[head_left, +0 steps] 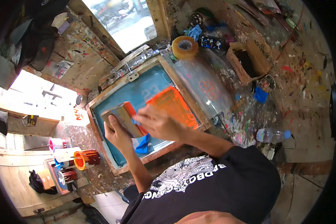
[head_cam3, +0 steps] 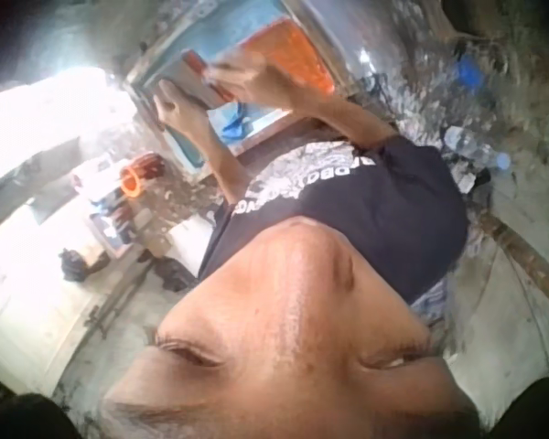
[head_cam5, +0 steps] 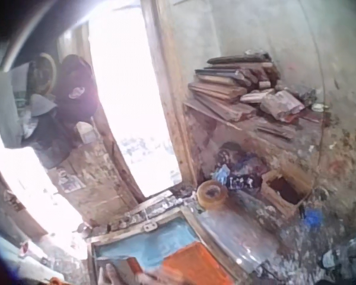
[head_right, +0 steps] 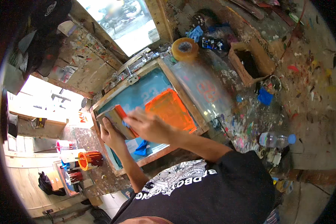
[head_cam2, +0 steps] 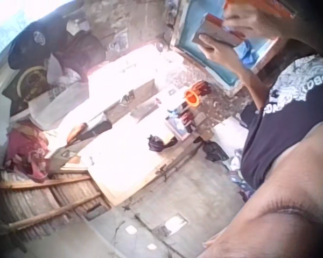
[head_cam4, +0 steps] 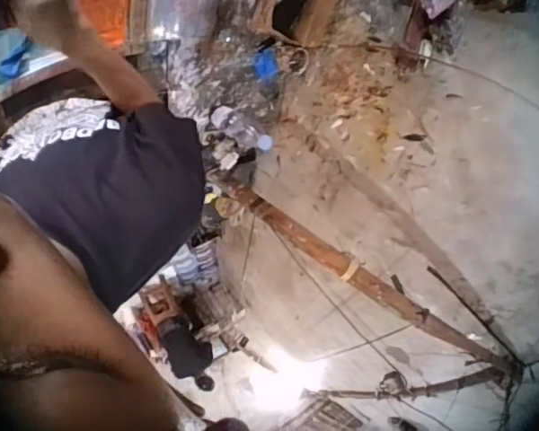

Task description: The person prepares a screen for printing by applying orange ink and cleaning a squeegee with a cloth.

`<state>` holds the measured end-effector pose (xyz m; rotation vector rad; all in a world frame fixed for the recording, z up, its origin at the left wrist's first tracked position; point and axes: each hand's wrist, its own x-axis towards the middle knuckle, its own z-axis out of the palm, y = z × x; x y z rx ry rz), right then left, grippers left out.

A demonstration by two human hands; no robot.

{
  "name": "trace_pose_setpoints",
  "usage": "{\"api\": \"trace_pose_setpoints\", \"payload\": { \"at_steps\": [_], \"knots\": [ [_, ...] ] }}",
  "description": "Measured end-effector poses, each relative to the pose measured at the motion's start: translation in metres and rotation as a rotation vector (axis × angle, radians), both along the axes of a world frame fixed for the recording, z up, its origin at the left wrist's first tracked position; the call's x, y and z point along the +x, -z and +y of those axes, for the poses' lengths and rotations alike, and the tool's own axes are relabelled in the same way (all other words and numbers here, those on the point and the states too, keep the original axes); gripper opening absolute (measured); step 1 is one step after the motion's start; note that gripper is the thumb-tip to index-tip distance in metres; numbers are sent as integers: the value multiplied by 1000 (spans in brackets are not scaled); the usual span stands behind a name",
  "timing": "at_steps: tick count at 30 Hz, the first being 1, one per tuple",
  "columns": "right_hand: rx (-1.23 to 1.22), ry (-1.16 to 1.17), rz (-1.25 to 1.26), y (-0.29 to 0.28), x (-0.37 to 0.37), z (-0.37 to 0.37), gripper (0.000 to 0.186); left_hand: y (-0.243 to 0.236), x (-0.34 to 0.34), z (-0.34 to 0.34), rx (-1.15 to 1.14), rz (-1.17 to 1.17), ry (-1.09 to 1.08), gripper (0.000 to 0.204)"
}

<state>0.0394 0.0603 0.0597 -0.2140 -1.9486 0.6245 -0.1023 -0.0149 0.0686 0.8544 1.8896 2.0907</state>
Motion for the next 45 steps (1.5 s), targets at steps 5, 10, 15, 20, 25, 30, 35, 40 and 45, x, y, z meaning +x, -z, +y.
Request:
{"api": "trace_pose_setpoints", "payload": {
  "at_steps": [5,10,15,20,25,30,35,40,45],
  "knots": [
    [46,56,36,-12,5,13,30,8,2,-3,-84,90,-20,33],
    [-118,-106,91,12,15,-18,35,-5,-19,1,34,-88,-44,44],
    [-481,-53,238,-40,15,15,26,-15,7,6,97,-91,5,46],
    [-676,-274,176,-52,15,21,23,-27,33,13,114,-139,95,46],
    [-651,-291,171,-49,13,11,22,-15,27,10,96,-77,27,48],
    [-547,-297,191,-40,15,2,17,-16,20,12,55,-34,-83,52],
    [-588,-277,139,-26,23,-17,16,-17,10,11,33,-71,-73,53],
    [-638,-267,68,-15,34,-22,17,-19,17,15,90,-179,-18,49],
    [-642,-361,-85,-11,46,-18,17,-12,14,15,133,-271,-51,48]
  ]
}}
